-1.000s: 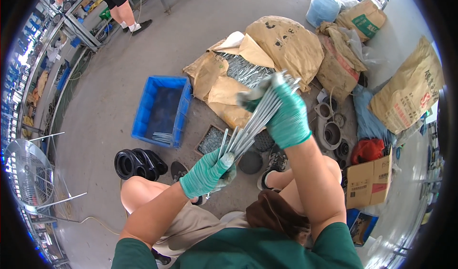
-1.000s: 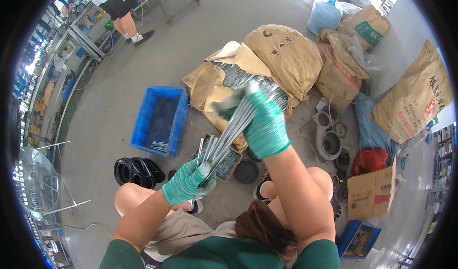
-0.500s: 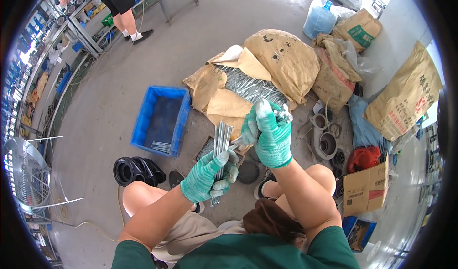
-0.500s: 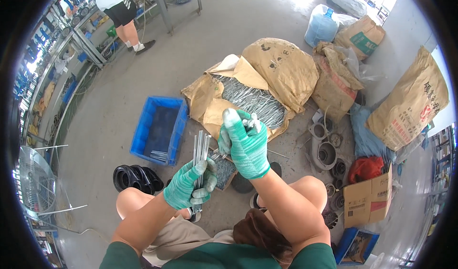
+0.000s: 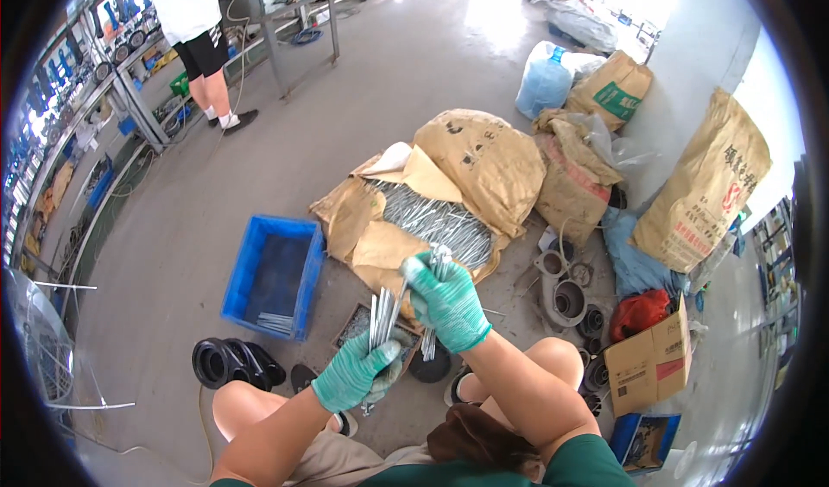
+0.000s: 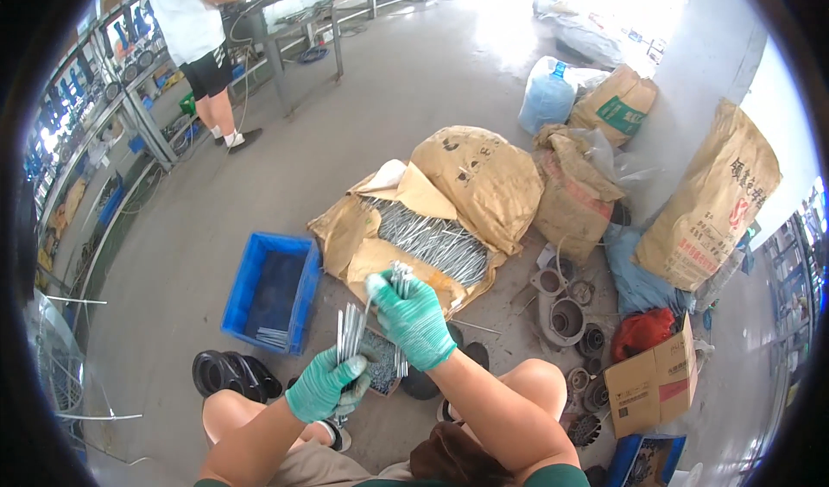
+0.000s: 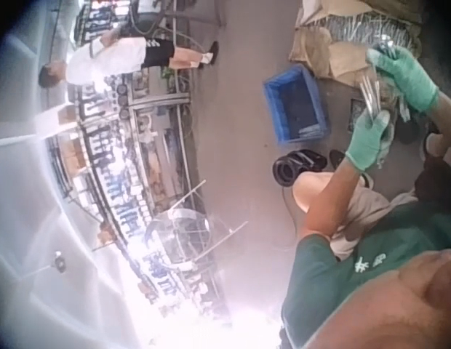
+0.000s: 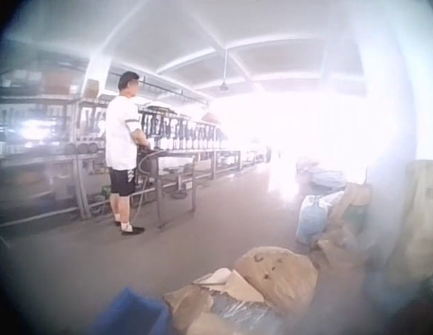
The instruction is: The person picks up metal rods from a large paper bag, checks them, and places some into a blue plastic bin.
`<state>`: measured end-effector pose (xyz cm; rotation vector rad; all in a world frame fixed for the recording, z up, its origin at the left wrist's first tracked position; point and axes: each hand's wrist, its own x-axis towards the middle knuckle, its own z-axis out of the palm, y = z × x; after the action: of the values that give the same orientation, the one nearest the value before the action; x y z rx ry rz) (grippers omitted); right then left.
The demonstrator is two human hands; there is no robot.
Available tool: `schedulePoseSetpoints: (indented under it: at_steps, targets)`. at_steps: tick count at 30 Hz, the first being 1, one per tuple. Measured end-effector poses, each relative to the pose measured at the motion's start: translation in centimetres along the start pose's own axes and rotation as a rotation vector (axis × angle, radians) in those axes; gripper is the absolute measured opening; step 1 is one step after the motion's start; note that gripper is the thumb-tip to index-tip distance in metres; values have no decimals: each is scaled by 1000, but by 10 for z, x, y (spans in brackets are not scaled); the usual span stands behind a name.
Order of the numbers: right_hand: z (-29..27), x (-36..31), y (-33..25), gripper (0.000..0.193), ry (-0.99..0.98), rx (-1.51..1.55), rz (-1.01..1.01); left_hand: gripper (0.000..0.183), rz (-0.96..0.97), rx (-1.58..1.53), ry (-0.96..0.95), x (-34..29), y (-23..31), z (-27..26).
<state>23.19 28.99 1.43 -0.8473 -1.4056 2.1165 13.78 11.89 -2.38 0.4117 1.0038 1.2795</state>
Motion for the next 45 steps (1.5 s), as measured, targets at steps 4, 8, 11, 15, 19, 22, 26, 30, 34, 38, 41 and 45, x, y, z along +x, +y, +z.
schedulePoseSetpoints:
  at_steps: [4,8,11,15,19,22,26,30,34,38,41,45]
  targets:
    - [-20,35,3,23,242,190,-311,23,-155,37,52,-5,-10,5]
    - [-39,40,-11,24,221,292,-419,23,-324,-82,36,0,-16,5]
    - [-24,13,-12,14,59,25,-350,26,-272,-265,10,10,-28,1]
    - [2,-10,24,39,-361,-756,-980,28,-151,-580,-268,24,-41,-18]
    - [33,-14,28,32,-765,-1053,-1076,27,-57,-667,-195,29,-37,-23]
    - [19,-24,28,29,-760,-1201,-1004,26,-16,-682,-145,28,-37,-17]
    - [19,-31,30,26,-761,-1229,-1015,25,74,-744,-159,23,-31,-22]
    - [20,-31,40,23,-724,-1192,-902,27,114,-705,29,22,-18,-28]
    - [20,-24,43,31,-779,-1106,-973,26,131,-662,-8,11,-18,-27]
    - [20,-22,50,25,-725,-990,-963,30,260,-698,-2,5,-14,-19]
    - [24,-16,48,30,-738,-885,-909,30,323,-718,49,6,-10,-25]
    - [31,-13,38,66,-893,-780,-812,21,399,-768,215,10,-1,-40]
